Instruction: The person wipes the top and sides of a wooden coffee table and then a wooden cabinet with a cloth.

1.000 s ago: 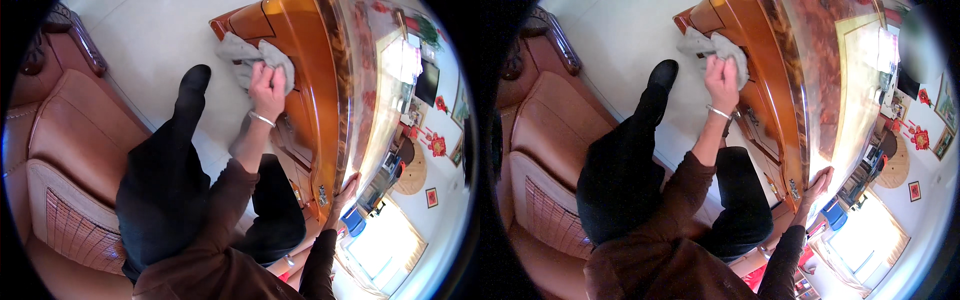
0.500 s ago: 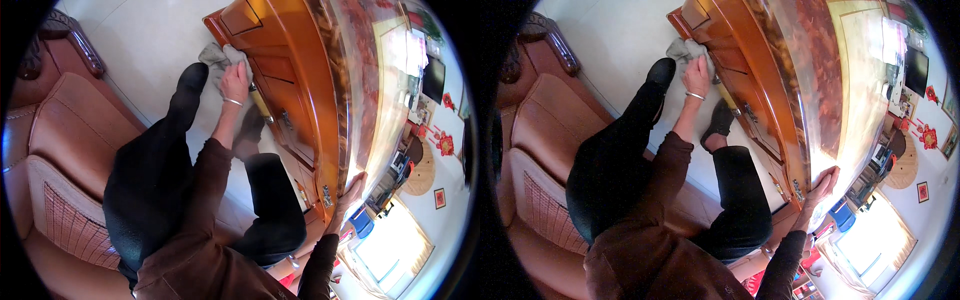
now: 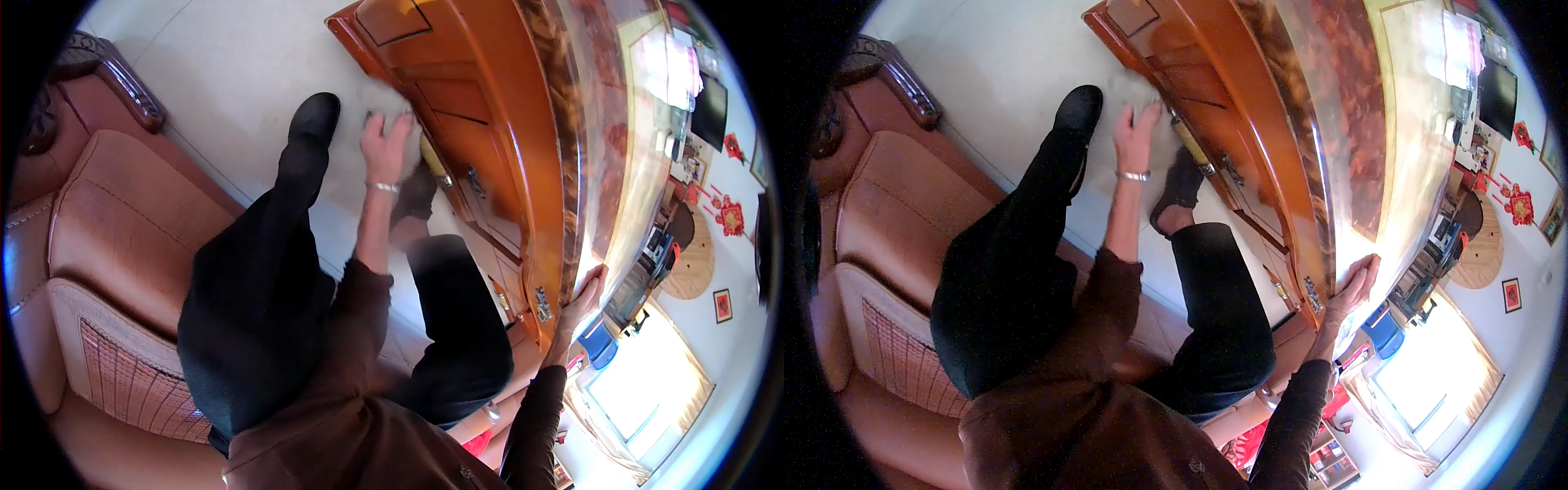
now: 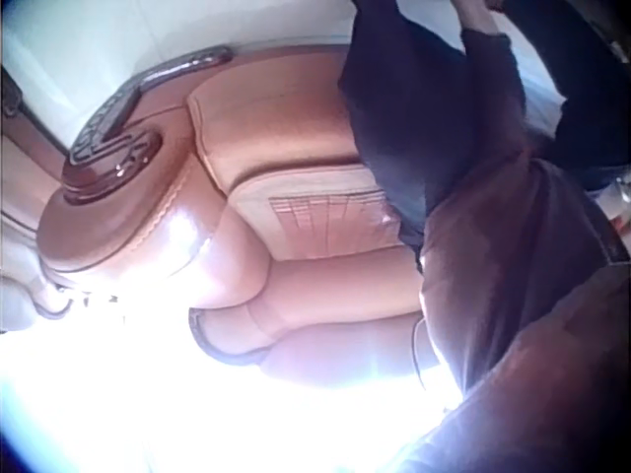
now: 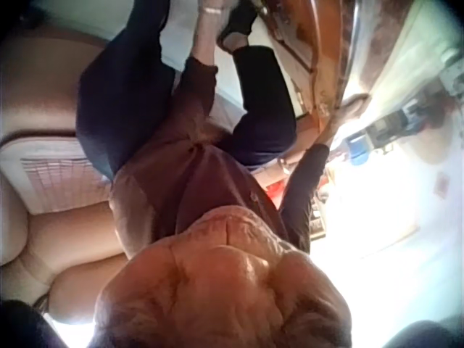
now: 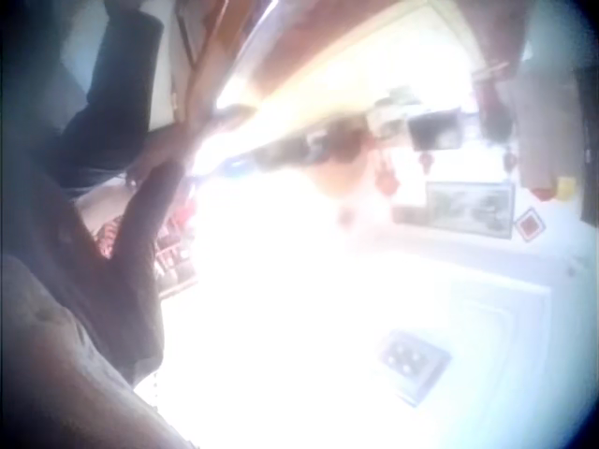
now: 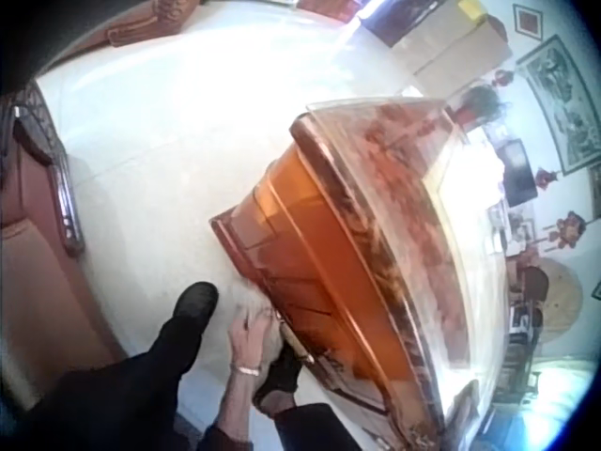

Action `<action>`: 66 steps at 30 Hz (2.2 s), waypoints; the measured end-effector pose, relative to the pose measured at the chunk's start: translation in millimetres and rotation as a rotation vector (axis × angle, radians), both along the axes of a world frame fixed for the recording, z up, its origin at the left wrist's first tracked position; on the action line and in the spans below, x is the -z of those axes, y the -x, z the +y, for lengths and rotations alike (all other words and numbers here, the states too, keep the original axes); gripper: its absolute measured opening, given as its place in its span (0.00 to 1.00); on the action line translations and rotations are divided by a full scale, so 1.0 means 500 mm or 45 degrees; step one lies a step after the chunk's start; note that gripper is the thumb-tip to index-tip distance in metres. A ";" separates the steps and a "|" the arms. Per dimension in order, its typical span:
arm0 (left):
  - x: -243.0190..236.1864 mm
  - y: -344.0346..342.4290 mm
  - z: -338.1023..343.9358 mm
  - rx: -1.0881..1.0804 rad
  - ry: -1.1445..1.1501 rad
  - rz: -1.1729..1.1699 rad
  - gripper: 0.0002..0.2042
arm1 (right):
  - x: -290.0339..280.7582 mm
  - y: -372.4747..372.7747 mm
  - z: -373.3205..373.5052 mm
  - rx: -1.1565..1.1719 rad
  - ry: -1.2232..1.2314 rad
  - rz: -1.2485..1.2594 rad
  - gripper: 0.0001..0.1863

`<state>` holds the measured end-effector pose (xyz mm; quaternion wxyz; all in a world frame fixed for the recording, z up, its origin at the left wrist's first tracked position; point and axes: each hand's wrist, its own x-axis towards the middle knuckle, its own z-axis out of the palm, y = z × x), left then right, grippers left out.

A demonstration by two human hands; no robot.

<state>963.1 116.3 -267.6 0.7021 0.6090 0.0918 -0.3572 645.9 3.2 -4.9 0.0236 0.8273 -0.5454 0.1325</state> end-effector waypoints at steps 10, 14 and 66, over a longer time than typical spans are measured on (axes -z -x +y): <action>0.066 -0.051 -0.031 0.680 -0.732 -0.825 0.18 | 0.014 -0.022 0.008 0.035 -0.147 -0.352 0.20; 0.074 -0.050 -0.043 0.479 -0.698 -0.850 0.17 | 0.001 -0.033 0.000 -0.102 0.035 -0.039 0.18; -0.399 0.221 0.099 1.424 0.555 0.595 0.27 | 0.119 -0.147 0.363 0.047 -0.769 -1.396 0.44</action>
